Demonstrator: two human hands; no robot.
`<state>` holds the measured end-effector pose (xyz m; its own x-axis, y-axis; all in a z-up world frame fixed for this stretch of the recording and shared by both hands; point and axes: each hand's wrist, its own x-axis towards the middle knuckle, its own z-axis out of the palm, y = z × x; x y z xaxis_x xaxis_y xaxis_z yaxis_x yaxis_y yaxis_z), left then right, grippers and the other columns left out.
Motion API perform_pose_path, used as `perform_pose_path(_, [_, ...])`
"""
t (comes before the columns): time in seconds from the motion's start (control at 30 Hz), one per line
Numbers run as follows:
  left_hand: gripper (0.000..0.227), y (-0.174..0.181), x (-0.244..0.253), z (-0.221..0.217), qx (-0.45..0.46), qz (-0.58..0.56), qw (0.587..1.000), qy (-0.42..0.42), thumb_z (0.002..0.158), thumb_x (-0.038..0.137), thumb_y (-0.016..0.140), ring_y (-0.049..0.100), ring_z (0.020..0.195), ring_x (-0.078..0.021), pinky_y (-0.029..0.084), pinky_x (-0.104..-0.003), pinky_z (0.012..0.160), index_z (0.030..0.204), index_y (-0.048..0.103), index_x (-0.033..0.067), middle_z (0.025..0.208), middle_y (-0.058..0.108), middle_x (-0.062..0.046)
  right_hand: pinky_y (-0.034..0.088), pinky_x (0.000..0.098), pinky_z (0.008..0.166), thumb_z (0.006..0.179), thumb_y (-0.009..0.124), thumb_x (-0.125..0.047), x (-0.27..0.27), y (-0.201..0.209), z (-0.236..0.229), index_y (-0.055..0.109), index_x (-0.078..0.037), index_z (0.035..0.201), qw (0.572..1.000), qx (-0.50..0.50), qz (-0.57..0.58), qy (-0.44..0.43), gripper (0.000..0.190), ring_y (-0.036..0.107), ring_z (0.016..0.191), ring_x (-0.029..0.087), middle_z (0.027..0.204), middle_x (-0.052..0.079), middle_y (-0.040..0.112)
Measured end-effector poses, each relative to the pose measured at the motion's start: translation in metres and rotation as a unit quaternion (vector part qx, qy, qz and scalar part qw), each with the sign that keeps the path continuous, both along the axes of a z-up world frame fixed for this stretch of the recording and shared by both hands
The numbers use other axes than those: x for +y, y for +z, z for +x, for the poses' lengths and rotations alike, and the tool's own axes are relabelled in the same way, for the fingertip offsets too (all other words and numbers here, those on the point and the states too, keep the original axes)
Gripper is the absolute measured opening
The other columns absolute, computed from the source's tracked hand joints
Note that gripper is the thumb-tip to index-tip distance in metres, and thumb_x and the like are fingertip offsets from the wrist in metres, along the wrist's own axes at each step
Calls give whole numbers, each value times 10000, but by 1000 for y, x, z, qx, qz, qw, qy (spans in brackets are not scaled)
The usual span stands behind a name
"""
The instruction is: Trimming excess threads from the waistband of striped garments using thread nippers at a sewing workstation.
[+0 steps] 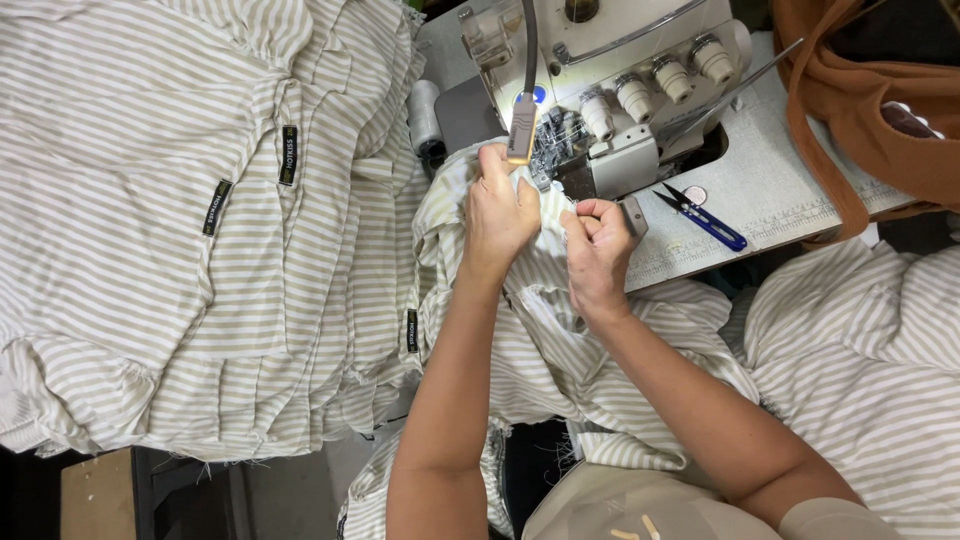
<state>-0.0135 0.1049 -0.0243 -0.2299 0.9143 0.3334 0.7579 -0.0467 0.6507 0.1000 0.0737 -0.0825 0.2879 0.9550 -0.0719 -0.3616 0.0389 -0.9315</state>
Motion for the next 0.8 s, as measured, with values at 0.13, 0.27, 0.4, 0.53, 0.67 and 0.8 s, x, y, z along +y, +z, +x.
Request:
perform_pose_path(0.13, [346, -2, 4, -5, -23, -11, 1000, -12, 848, 144, 580, 703, 975, -475, 537, -584, 855, 1176, 469, 130, 977, 746, -194, 411, 159, 507, 932, 699, -22, 0, -1, -1, 620, -29, 1005, 1000, -12, 8, -5, 108, 475, 542, 2, 602, -25, 575])
perform_pose_path(0.27, [353, -4, 5, -3, -31, -18, 999, -12, 854, 139, 574, 711, 978, -473, 539, -587, 869, 1191, 470, 119, 994, 763, -194, 410, 164, 516, 938, 687, -27, 1, -9, 1, 623, -38, 1008, 1000, -25, 13, 0, 95, 472, 542, 7, 602, -15, 586])
perform_pose_path(0.4, [359, -1, 3, 6, -24, -19, 999, 8, 856, 122, 572, 707, 956, -488, 537, -602, 861, 1195, 455, 120, 960, 752, -231, 412, 164, 521, 935, 690, -20, 2, -6, 6, 621, -41, 1010, 1000, -29, 8, 3, 104, 470, 549, 6, 609, -19, 590])
perform_pose_path(0.53, [359, -9, 6, 2, -30, -11, 999, 10, 855, 97, 568, 706, 960, -487, 538, -594, 856, 1198, 463, 113, 957, 753, -227, 404, 173, 514, 936, 690, -24, 1, -3, 6, 618, -38, 1008, 999, -43, 13, 1, 103, 459, 550, 8, 613, -11, 600])
perform_pose_path(0.67, [367, -8, 6, 4, -36, 23, 999, -3, 851, 76, 569, 705, 970, -485, 535, -588, 857, 1203, 469, 102, 979, 752, -227, 392, 162, 499, 948, 688, -45, 4, -7, 5, 610, -46, 1024, 999, -45, 13, 5, 109, 477, 550, 5, 632, -10, 617])
perform_pose_path(0.8, [360, -2, -14, 12, -25, 117, 993, -18, 839, 55, 621, 693, 977, -496, 544, -567, 836, 1184, 517, 59, 1002, 722, -250, 410, 169, 499, 938, 691, -63, 6, -14, 9, 606, -46, 1018, 999, -51, 11, 6, 119, 493, 550, 19, 639, -12, 620])
